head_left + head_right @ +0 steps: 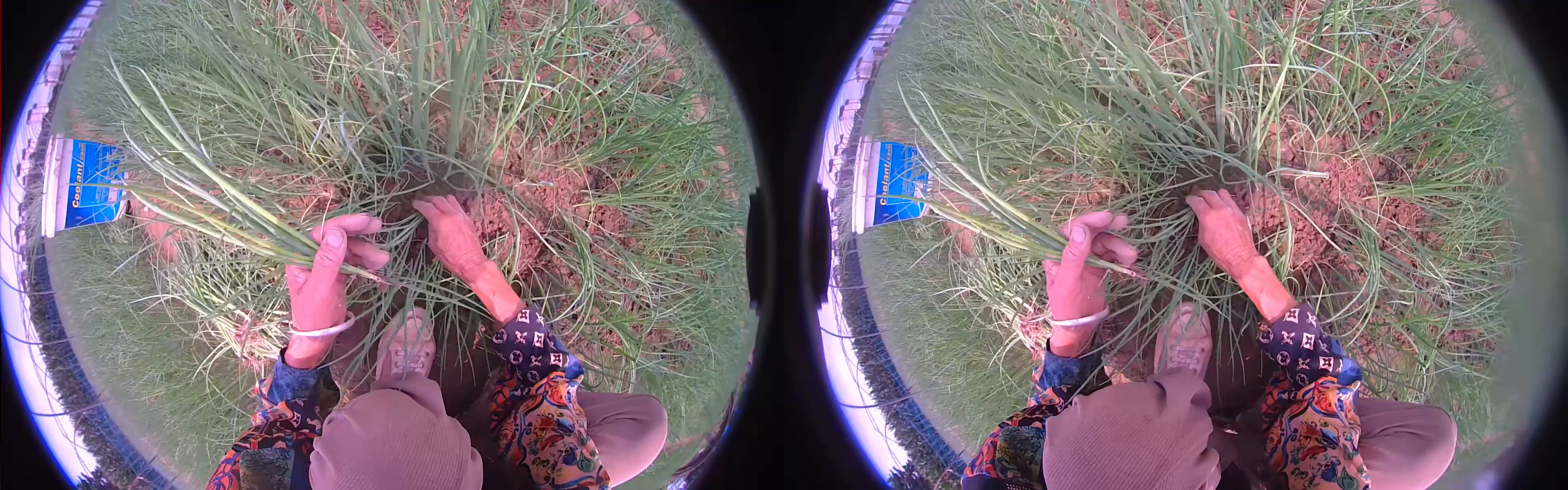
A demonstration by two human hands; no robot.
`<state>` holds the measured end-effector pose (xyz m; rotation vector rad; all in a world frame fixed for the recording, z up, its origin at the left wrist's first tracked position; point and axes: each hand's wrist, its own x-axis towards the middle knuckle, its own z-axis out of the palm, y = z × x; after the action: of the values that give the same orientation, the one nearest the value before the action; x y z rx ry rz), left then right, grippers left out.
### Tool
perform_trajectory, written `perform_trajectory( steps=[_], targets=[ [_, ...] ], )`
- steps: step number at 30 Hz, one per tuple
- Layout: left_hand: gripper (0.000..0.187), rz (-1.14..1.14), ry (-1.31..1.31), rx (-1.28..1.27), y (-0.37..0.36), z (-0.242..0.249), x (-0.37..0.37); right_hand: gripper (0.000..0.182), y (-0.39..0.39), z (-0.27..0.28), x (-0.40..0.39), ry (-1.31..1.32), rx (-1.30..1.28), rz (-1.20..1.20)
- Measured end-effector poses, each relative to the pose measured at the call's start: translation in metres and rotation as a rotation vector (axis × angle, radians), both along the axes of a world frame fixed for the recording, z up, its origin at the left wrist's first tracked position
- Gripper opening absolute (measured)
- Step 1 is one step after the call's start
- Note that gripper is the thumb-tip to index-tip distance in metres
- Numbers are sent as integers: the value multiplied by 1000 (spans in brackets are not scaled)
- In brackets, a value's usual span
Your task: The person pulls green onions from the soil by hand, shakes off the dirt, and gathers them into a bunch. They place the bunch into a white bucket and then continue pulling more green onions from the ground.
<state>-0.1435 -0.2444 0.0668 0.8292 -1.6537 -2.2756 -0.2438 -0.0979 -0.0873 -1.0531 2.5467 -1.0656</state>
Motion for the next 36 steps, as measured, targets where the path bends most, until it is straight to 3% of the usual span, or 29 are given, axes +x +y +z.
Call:
perform_trajectory(
  steps=[5,9,13,17,20,24,28,32,36],
  targets=[
    [35,36,-20,11,-2,-9,5,24,0,-5,-4,-262,-75,-197],
    [35,73,-37,4,-3,-15,8,20,3,-27,-19,-458,-108,-591],
    [34,82,-56,21,-2,-14,9,21,-2,-36,-39,-140,-78,-369],
    [34,86,-48,9,-4,-16,15,15,-7,-44,-41,-157,86,-437],
    [33,98,-48,9,-7,-18,17,13,1,-49,-36,-150,-160,-514],
    [33,112,-75,9,-4,-18,15,15,7,-31,-35,-225,-245,-706],
    [33,98,-76,13,-2,-19,13,20,-14,-10,-44,-414,-100,-548],
    [32,134,-81,37,1,-15,11,19,-37,-25,-53,-319,3,-482],
    [33,128,-87,-2,1,-16,11,20,-44,-33,-53,-65,170,-394]
  ],
)
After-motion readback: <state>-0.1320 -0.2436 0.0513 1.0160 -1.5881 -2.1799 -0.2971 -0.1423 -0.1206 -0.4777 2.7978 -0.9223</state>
